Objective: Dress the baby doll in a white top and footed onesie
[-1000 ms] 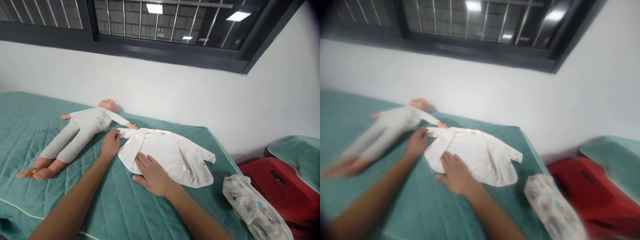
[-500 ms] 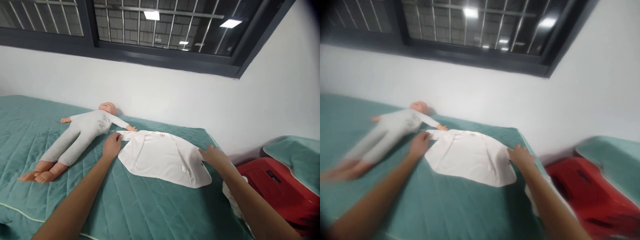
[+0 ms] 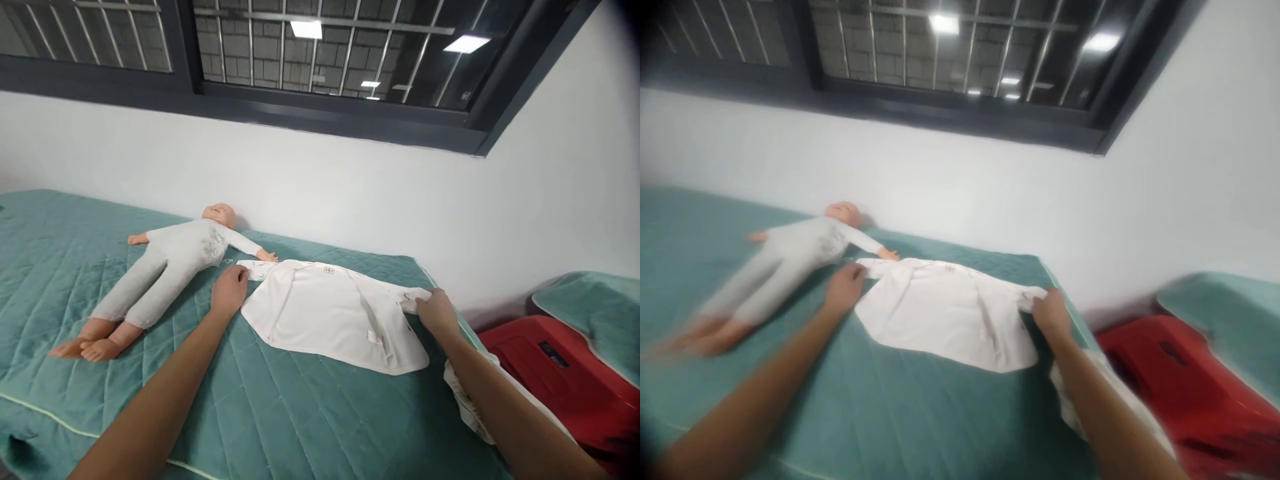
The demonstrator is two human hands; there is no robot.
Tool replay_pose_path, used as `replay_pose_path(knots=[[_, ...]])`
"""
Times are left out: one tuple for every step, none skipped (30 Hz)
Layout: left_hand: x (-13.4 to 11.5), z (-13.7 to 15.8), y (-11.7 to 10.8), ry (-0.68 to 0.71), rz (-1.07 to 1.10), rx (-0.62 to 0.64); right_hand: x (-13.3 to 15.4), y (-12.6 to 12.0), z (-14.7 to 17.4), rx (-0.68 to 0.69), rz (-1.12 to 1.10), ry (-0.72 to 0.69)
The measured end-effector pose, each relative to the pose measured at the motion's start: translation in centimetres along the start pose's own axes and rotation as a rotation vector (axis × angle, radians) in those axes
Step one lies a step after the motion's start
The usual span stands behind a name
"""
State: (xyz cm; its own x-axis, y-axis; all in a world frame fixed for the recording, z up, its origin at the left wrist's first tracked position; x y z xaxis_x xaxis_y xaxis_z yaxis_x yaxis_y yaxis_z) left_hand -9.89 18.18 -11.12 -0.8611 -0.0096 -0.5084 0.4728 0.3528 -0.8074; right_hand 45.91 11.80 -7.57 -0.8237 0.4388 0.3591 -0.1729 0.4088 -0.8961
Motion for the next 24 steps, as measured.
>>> replay_pose_path(knots=[[-0.1,0.1,0.0,0.006,0.0,-0.003,0.1,0.0,0.3,-0.006,-0.004,-0.003],[-0.2,0.1,-0.1,0.013,-0.002,-0.008,0.3,0.0,0.6,-0.019,-0.008,-0.011],[-0.3,0.2,-0.2,0.02,-0.007,-0.019,0.7,-0.1,0.9,-0.035,-0.012,-0.024],[-0.5,0.3,-0.5,0.033,-0.021,-0.035,1.4,-0.3,1.3,-0.058,-0.015,-0.047],[-0.8,0.4,-0.9,0.053,-0.052,-0.049,2.5,-0.6,1.6,-0.082,-0.02,-0.081],[-1.2,0.4,-1.4,0.078,-0.098,-0.06,3.9,-0.8,1.8,-0.107,-0.031,-0.12],[-1.6,0.4,-2.1,0.106,-0.153,-0.069,5.5,-1.0,2.1,-0.131,-0.048,-0.165],[-2.0,0.2,-2.9,0.14,-0.207,-0.077,7.5,-1.1,2.4,-0.152,-0.073,-0.212],[-2.3,0.0,-4.0,0.176,-0.252,-0.091,9.8,-1.0,2.7,-0.167,-0.103,-0.266],[-2.4,-0.4,-5.3,0.209,-0.282,-0.117,12.4,-0.7,3.0,-0.174,-0.137,-0.328],[-2.3,-0.9,-6.8,0.235,-0.298,-0.156,15.2,-0.1,3.4,-0.171,-0.173,-0.399],[-1.9,-1.4,-8.4,0.253,-0.307,-0.198,18.3,0.6,3.9,-0.154,-0.205,-0.478],[-1.0,-2.1,-10.0,0.255,-0.317,-0.231,21.3,1.7,4.5,-0.12,-0.238,-0.545],[0.3,-2.9,-11.3,0.232,-0.327,-0.246,24.2,2.9,4.9,-0.081,-0.275,-0.588],[2.2,-3.8,-12.4,0.178,-0.331,-0.241,27.1,4.2,5.4,-0.028,-0.32,-0.621],[4.6,-4.7,-13.3,0.089,-0.313,-0.211,29.8,5.6,5.9,0.033,-0.378,-0.636],[7.4,-5.6,-13.7,-0.019,-0.274,-0.16,32.2,7.1,6.2,0.107,-0.451,-0.619],[10.1,-6.2,-13.9,-0.122,-0.22,-0.097,34.6,8.7,6.4,0.194,-0.526,-0.588],[12.6,-6.6,-13.9,-0.205,-0.165,-0.036,36.9,10.2,6.7,0.275,-0.583,-0.558],[14.5,-6.9,-13.8,-0.257,-0.12,0.02,39.2,11.5,7.0,0.344,-0.62,-0.545],[16.1,-7.2,-13.6,-0.29,-0.081,0.071,41.6,12.5,7.3,0.395,-0.641,-0.551],[17.2,-7.3,-13.5,-0.318,-0.037,0.121,43.9,13.2,7.5,0.429,-0.649,-0.57],[18.1,-7.3,-13.2,-0.352,0.022,0.173,46.1,13.8,7.7,0.457,-0.649,-0.59],[18.7,-7.2,-12.8,-0.398,0.109,0.232,48.1,14.4,7.8,0.488,-0.644,-0.601]])
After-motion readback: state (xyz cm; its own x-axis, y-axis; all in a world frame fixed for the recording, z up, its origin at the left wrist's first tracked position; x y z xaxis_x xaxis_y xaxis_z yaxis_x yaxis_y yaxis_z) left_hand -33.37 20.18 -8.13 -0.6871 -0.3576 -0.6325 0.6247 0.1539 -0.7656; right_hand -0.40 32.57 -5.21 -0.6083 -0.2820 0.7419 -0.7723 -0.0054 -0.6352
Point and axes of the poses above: each hand's wrist, its own z-axis away from the middle knuckle, its own y-axis out of the palm, x = y × z, the point moved 9 cm from there along -z, towards the middle knuckle, and after that the axes turned 7 degrees about -z, right-handed, at the moved point
